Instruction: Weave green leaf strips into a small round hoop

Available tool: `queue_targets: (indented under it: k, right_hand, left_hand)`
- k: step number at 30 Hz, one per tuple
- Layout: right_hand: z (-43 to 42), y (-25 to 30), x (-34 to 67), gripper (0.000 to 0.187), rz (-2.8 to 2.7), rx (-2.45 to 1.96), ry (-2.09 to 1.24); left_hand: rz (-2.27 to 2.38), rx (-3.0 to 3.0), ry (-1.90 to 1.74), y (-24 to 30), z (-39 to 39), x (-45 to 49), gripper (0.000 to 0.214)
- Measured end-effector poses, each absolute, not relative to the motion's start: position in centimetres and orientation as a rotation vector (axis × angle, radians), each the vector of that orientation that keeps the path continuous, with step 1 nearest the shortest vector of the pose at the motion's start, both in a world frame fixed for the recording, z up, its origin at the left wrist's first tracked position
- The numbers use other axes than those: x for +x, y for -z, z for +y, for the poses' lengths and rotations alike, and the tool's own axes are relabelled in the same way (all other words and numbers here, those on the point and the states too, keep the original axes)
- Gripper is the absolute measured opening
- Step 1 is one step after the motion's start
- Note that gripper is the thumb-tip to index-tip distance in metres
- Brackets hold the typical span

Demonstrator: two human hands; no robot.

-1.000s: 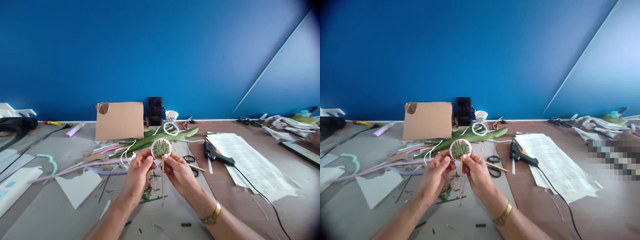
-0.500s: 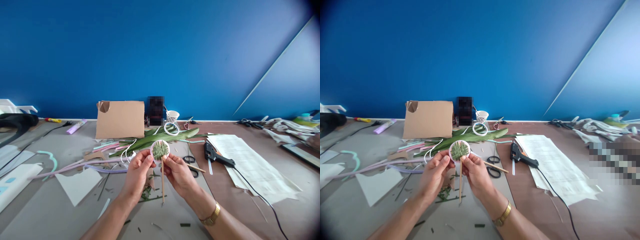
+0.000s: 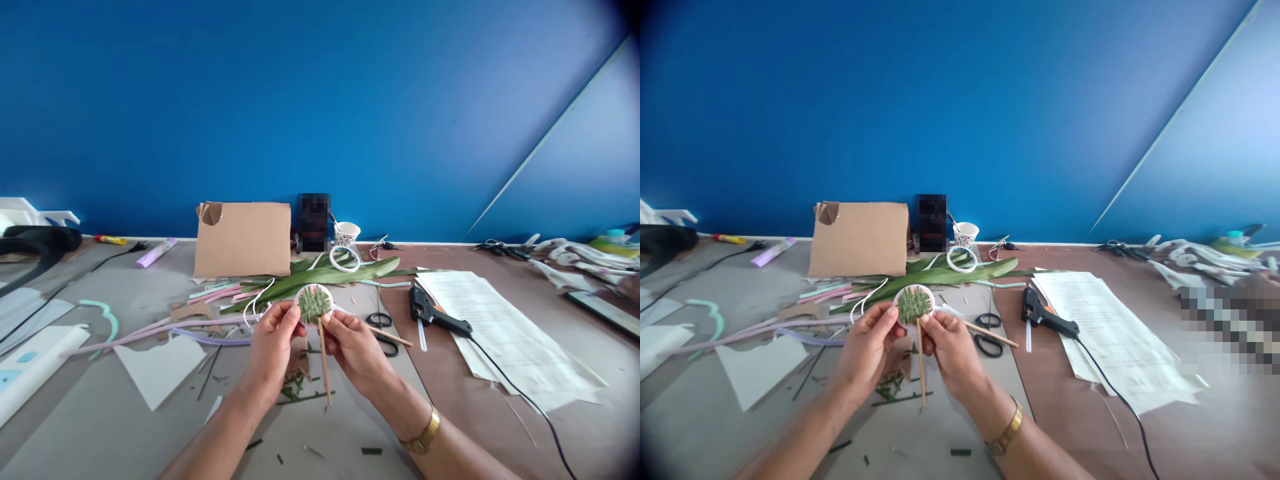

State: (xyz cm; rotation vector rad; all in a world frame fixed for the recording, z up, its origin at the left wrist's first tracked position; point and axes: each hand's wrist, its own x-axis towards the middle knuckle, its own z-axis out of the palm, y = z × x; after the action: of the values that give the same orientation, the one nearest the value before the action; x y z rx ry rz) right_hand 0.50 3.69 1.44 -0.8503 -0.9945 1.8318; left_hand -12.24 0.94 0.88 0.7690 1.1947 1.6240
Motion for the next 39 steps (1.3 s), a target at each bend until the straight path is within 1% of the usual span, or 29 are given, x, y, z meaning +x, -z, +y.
queue_targets:
  k: [5, 17, 21, 25, 29, 34, 37, 39]
  right_hand:
    - [3.7, -1.1, 0.6, 0.032, -1.068, -0.899, -1.769]
    - [3.4, -1.2, 0.2, 0.034, -1.037, -0.927, -1.708]
    - [3.4, -1.2, 0.2, 0.033, -1.035, -0.905, -1.707]
    - [3.5, -1.2, 0.4, 0.031, -1.018, -0.894, -1.695]
    - [3.7, -1.1, 0.4, 0.03, -0.958, -0.867, -1.685]
    - [3.5, -1.3, -0.1, 0.028, -0.894, -0.835, -1.667]
    - [3.2, -1.7, -0.4, 0.028, -0.839, -0.861, -1.675]
    - [3.0, -1.8, -0.5, 0.027, -0.798, -0.852, -1.704]
  left_hand:
    - [1.208, 0.74, -1.637, -0.9, 1.0, -12.3, 0.027]
    - [1.203, 0.747, -1.618, -1.2, 0.7, -11.8, 0.028]
    - [1.108, 0.651, -1.592, -1.4, 0.6, -11.6, 0.025]
    - [0.982, 0.586, -1.602, -1.9, 0.3, -11.3, 0.027]
    - [1.102, 0.725, -1.522, -1.9, 0.0, -11.0, 0.032]
    - [1.245, 0.914, -1.452, -1.4, 0.1, -10.5, 0.031]
    - [1.366, 0.886, -1.385, -1.4, 0.1, -10.5, 0.038]
    - [1.357, 0.875, -1.364, -1.5, 0.1, -10.5, 0.044]
